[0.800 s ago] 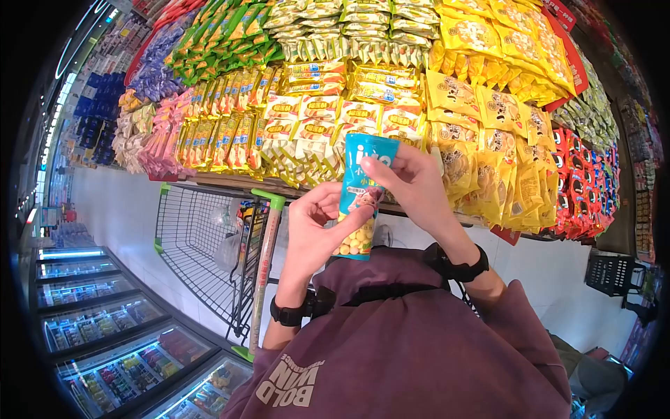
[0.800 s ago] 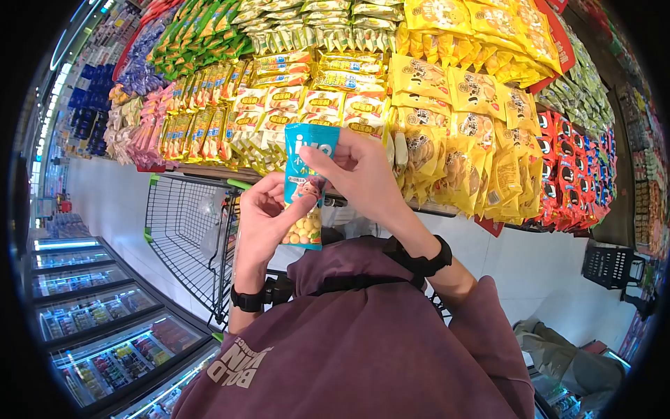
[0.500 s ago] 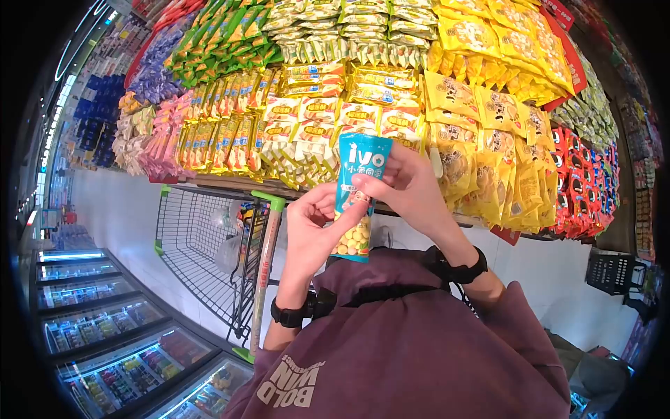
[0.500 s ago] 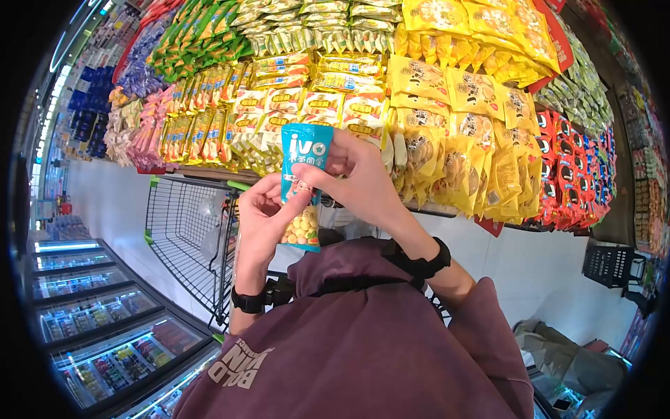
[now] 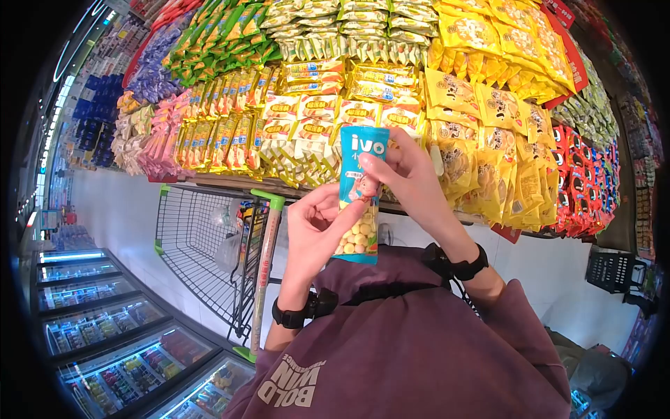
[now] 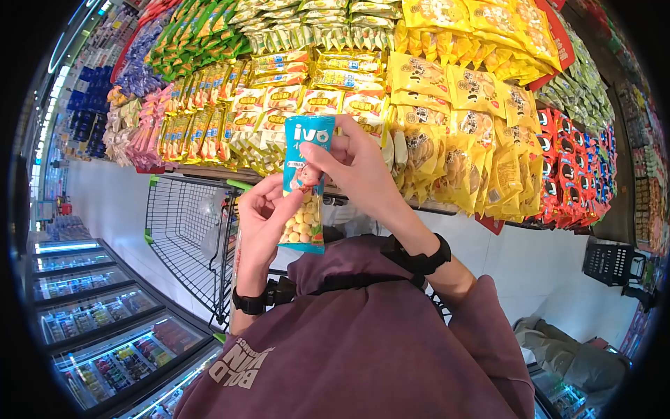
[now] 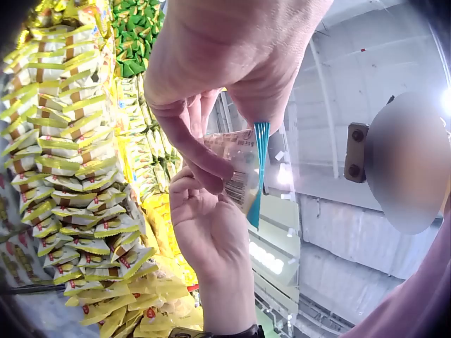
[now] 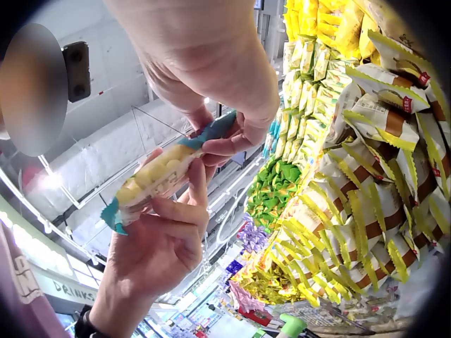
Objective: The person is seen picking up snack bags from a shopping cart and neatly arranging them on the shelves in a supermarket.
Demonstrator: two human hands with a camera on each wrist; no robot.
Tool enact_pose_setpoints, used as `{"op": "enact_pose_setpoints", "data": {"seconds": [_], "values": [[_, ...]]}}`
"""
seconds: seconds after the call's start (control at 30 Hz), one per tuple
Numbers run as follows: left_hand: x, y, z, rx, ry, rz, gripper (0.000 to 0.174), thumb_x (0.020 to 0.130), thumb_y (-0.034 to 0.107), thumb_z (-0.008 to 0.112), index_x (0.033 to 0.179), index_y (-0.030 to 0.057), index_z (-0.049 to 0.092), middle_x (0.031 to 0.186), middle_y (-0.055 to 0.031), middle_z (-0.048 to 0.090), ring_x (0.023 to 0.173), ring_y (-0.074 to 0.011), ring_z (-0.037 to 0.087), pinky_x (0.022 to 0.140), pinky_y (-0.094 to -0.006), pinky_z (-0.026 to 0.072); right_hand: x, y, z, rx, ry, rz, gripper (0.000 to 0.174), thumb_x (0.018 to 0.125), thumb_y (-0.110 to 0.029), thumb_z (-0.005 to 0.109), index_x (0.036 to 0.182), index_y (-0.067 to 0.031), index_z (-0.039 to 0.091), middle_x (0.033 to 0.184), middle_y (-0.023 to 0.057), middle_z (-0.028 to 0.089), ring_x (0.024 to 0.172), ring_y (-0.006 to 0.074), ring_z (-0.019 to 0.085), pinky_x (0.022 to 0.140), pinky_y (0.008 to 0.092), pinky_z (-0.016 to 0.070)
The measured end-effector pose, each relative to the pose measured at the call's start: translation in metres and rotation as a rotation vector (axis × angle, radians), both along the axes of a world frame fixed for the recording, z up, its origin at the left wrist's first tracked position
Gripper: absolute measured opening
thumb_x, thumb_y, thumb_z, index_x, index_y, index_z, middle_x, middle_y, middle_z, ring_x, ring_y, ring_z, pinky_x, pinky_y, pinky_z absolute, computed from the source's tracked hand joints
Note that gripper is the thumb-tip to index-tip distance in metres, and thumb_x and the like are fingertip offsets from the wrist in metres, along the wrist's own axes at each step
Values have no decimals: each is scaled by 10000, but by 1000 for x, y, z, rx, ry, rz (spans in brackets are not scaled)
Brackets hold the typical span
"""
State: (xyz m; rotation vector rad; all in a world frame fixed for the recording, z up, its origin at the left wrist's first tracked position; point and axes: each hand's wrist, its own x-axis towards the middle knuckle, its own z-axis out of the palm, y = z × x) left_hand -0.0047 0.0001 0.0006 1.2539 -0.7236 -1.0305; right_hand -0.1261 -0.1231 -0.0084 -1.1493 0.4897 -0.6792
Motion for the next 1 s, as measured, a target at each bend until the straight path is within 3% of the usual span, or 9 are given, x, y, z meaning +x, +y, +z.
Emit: {"op": "enact_pose_setpoints", "data": {"seconds": [0.07,0.2,0.3,0.4,0.5,0.53,0.73,0.87,1.0], "values": [[-6,2,7,-10,-169,31,302,822,7,722,1113,-41,658,912,-88,727,743,-58,664,683,-208,537,4,-1,-7,37,-59,-34,359,993,-155,576,1310,-32,460,1046,50,668,926,60,604,783,231,483],[-13,6,21,78,-800,144,490,712,27,770,1182,-26,645,810,-77,692,628,-46,616,571,-215,493,2,-6,-15,0,-28,50,332,1031,-171,497,1328,-38,432,1090,63,653,965,82,608,838,244,482],[-13,5,23,-36,-985,195,472,680,7,755,1144,2,667,883,-96,693,596,-110,610,558,-230,492,3,-4,-15,51,-81,53,317,1024,-176,511,1298,-29,455,1057,57,656,949,89,615,842,247,487],[-9,6,20,13,-835,169,443,728,-16,747,1160,-10,644,948,-88,705,665,-84,622,596,-239,507,4,-1,-7,63,-103,21,325,977,-156,607,1243,-7,496,1019,52,670,934,85,619,819,236,491],[1,6,10,-19,-212,19,433,799,-51,716,1212,-24,586,1019,-82,705,776,-76,654,687,-235,534,6,3,3,-65,-86,2,331,935,-131,667,1206,2,530,1020,60,675,961,87,630,787,231,507],[4,7,7,-67,-32,-40,434,847,-73,682,1251,-31,529,1076,-85,689,896,-98,668,782,-239,547,6,1,2,-101,-75,22,335,922,-126,685,1194,6,540,1029,64,675,970,89,633,776,231,512],[10,8,-3,-108,63,27,407,835,-71,700,1206,-26,539,1088,-105,680,934,-116,671,767,-240,566,11,4,-7,-294,40,-7,381,857,-157,750,1165,-14,576,1014,59,666,907,88,630,743,254,522],[14,7,-11,-70,-201,193,426,793,-24,767,1161,-32,553,1101,-100,672,867,-94,666,648,-199,563,13,15,-16,-443,134,-3,418,826,-167,765,1179,-42,578,956,45,657,858,94,620,737,269,519],[24,13,-15,-89,-273,195,424,776,-14,782,1147,-33,575,1011,-80,686,836,-89,661,662,-210,564,26,18,-18,-323,94,58,412,845,-165,752,1191,-40,567,956,46,653,848,92,622,725,253,515]]}}
